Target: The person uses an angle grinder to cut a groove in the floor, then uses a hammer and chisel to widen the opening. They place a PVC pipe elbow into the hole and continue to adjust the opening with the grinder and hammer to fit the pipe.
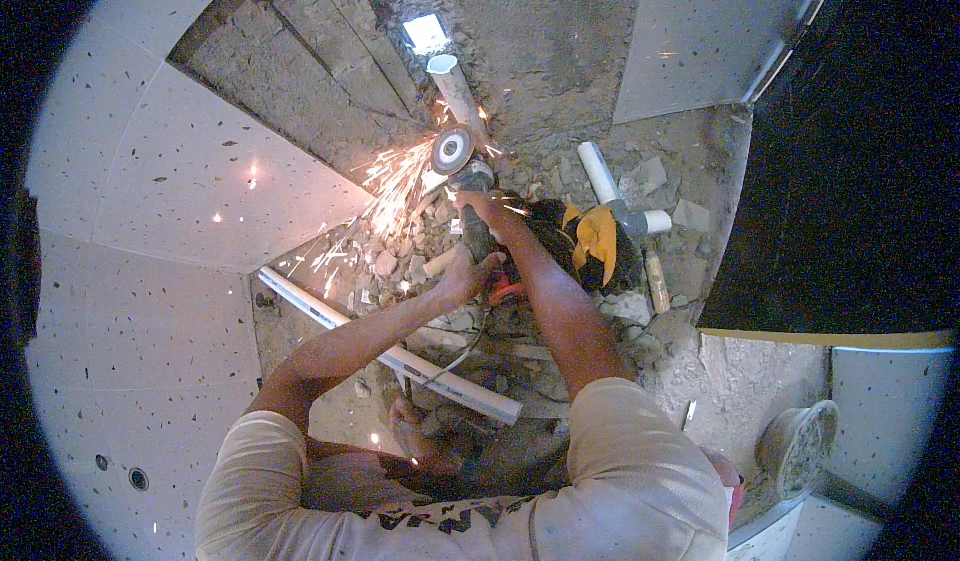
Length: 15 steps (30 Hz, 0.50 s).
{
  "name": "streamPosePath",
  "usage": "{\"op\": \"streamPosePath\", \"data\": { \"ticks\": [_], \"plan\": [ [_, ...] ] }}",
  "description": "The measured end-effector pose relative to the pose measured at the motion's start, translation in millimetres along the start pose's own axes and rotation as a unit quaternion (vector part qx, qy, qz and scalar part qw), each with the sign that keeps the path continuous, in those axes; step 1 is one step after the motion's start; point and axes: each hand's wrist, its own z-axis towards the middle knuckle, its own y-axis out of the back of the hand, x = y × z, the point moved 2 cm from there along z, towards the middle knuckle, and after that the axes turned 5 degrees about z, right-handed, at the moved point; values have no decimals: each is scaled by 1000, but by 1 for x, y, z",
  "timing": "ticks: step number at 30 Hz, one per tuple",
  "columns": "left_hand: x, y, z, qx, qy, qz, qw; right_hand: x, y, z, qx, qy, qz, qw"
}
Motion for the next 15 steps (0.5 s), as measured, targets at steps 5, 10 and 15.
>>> {"op": "streamPosePath", "data": {
  "ticks": [5,10,15],
  "plan": [
    [13,-6,5,-62,-67,-12,996,-5,3,8,-12,41,-60,997],
    [-5,-1,-1,-30,-62,-10,998,-10,8,13,11,26,-45,999],
    [6,-4,3,-45,-76,14,996,-9,12,13,51,140,-83,985]
  ]
}}
